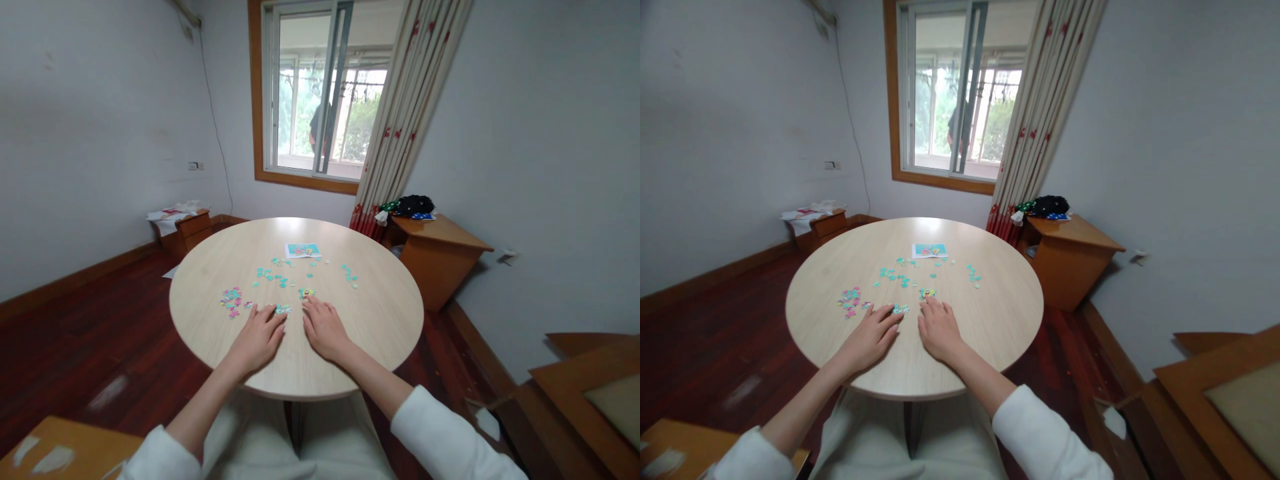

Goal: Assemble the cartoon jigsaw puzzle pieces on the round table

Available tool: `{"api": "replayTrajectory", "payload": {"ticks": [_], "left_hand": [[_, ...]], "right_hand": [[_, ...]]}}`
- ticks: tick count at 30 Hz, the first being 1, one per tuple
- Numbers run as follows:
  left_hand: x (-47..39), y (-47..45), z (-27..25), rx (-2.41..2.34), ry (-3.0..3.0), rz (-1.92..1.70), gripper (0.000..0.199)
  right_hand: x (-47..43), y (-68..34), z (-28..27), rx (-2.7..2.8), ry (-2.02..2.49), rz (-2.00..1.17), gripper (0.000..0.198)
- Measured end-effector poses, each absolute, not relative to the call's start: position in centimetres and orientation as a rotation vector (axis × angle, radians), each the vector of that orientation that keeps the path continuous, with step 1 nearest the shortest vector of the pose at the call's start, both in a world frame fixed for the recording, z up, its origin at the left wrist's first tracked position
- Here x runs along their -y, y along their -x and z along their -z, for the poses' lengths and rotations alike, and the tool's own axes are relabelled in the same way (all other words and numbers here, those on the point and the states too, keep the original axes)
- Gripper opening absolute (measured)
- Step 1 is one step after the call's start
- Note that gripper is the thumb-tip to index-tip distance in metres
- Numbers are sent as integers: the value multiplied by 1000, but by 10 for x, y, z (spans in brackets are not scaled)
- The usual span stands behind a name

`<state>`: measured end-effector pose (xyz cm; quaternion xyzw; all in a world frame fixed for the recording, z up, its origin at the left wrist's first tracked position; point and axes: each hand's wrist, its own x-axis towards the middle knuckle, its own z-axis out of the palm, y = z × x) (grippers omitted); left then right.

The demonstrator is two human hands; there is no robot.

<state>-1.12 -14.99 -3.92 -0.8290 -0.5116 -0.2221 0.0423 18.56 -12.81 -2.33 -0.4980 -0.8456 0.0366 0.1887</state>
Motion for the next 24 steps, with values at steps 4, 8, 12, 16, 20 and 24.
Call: {"api": "replayTrajectory", "payload": {"ticks": [4,8,12,16,20,24], "left_hand": [[148,12,40,1583,2521,677,40],[147,14,43,1579,2514,709,41],[147,14,44,1578,2524,733,41],[147,14,43,1589,2533,737,41],[147,14,41,1601,2534,725,40],[149,13,39,1622,2540,702,39]], "right_hand": [[94,-189,27,2268,1646,-101,50],[54,-195,27,2168,1793,-178,52],[25,-198,24,2253,1696,-244,51],[9,-195,23,2376,1587,-258,48],[1,-194,25,2327,1668,-234,46],[2,-195,25,2225,1768,-149,45]]}}
